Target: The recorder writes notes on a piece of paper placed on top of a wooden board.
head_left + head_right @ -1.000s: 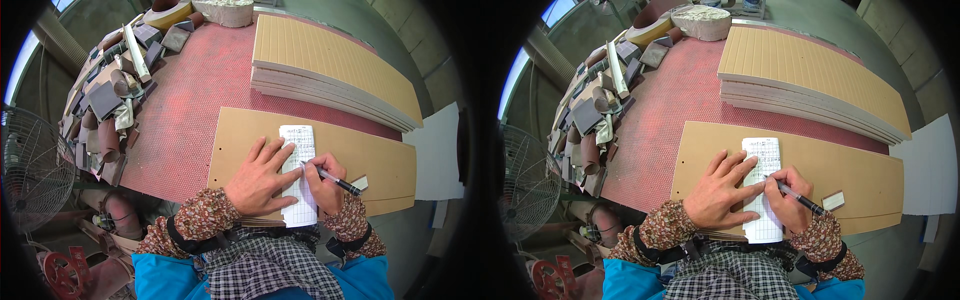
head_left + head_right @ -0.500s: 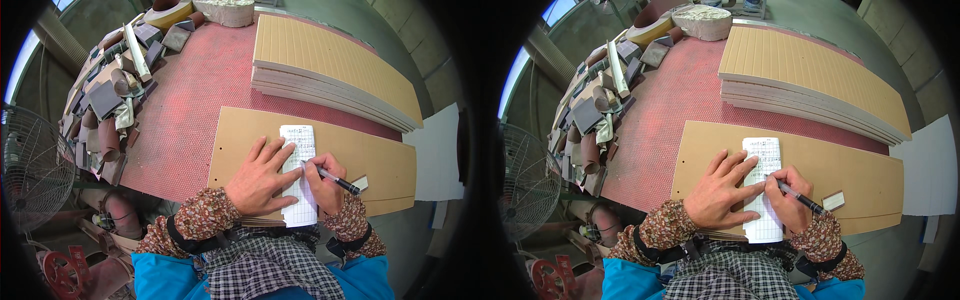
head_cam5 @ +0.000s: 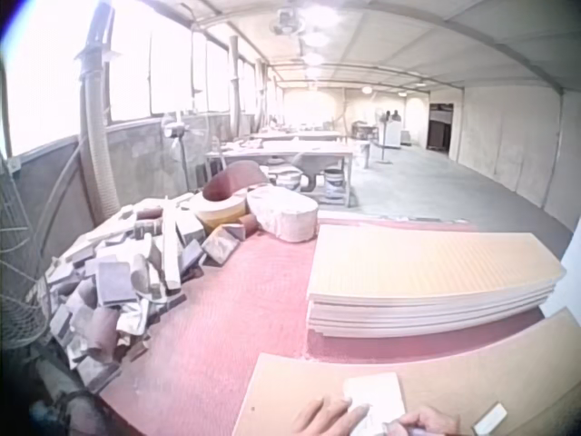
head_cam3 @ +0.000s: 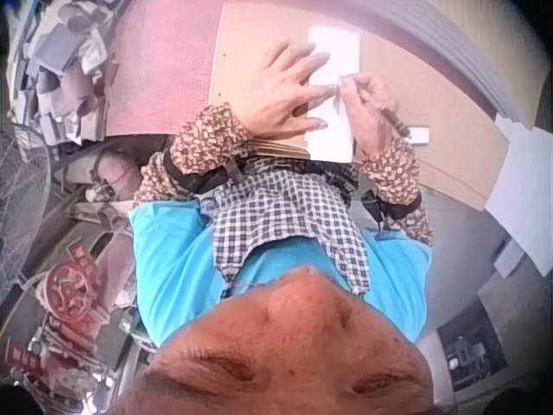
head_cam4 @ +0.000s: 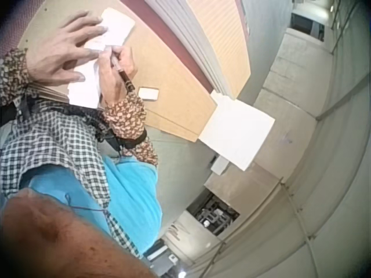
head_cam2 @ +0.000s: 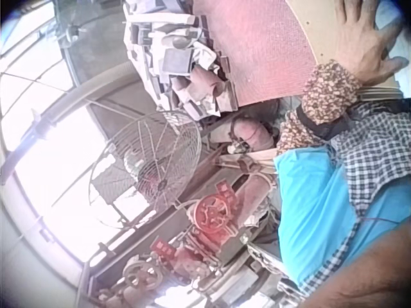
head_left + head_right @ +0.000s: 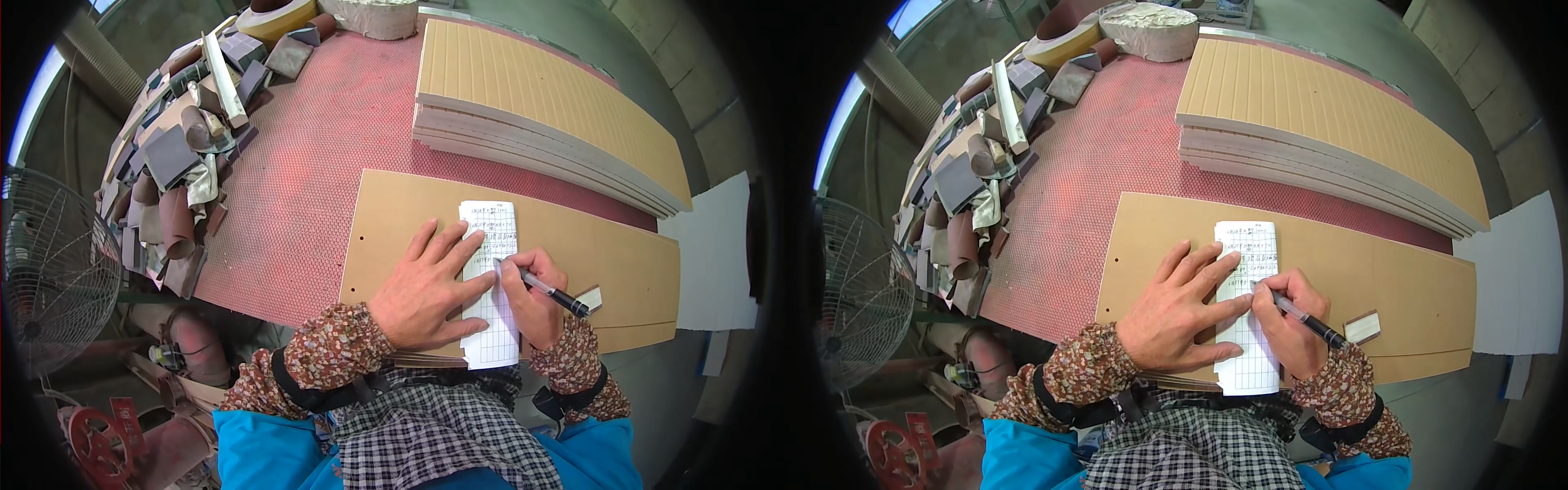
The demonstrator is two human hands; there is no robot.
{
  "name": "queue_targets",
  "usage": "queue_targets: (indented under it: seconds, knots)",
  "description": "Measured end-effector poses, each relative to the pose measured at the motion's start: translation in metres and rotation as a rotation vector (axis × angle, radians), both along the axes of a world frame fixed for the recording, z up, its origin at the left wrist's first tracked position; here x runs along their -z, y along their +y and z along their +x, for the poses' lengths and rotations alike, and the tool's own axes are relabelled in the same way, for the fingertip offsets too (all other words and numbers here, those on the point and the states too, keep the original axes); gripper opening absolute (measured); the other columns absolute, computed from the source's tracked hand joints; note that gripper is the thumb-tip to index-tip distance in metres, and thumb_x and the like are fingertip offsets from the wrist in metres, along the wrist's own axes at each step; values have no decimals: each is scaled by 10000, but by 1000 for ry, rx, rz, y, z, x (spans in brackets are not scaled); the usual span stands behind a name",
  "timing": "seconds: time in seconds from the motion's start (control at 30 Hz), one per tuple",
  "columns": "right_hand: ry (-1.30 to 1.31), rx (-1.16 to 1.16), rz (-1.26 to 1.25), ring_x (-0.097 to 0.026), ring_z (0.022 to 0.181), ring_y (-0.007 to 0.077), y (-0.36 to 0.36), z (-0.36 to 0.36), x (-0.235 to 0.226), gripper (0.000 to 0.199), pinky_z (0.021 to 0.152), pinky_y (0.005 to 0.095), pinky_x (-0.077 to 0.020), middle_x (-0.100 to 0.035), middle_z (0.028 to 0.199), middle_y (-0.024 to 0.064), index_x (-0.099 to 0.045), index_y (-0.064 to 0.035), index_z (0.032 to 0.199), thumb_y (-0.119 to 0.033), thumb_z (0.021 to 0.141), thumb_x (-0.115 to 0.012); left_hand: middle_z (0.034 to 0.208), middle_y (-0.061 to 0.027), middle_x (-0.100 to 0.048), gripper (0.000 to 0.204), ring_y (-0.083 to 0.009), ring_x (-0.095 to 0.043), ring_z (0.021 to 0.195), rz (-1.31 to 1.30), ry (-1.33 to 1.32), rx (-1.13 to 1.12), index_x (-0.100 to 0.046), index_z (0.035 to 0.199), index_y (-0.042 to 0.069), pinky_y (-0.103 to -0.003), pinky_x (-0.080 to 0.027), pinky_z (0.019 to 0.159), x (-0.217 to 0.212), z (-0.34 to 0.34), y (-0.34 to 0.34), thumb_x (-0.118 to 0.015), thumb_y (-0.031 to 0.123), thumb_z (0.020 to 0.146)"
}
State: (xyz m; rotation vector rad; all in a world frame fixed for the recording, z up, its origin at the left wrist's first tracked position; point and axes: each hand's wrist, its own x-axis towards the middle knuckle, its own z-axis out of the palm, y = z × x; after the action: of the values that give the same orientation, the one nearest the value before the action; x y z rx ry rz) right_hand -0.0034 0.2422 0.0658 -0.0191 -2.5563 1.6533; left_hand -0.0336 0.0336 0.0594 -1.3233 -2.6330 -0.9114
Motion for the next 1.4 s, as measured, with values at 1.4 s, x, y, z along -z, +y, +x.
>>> queue_targets:
  seconds: [1.4]
  knots:
    - [30, -56, 37, -565, 641, 66, 1, -1, -1, 116, 560, 263, -476, -627, 726, 49, -612, 24, 899, -79, 941, -645, 1469, -236, -435, 568, -446, -350, 1397, 6, -7, -5, -651, 1278, 157, -635, -226, 1153, 0, 0, 1, -712, 522, 847]
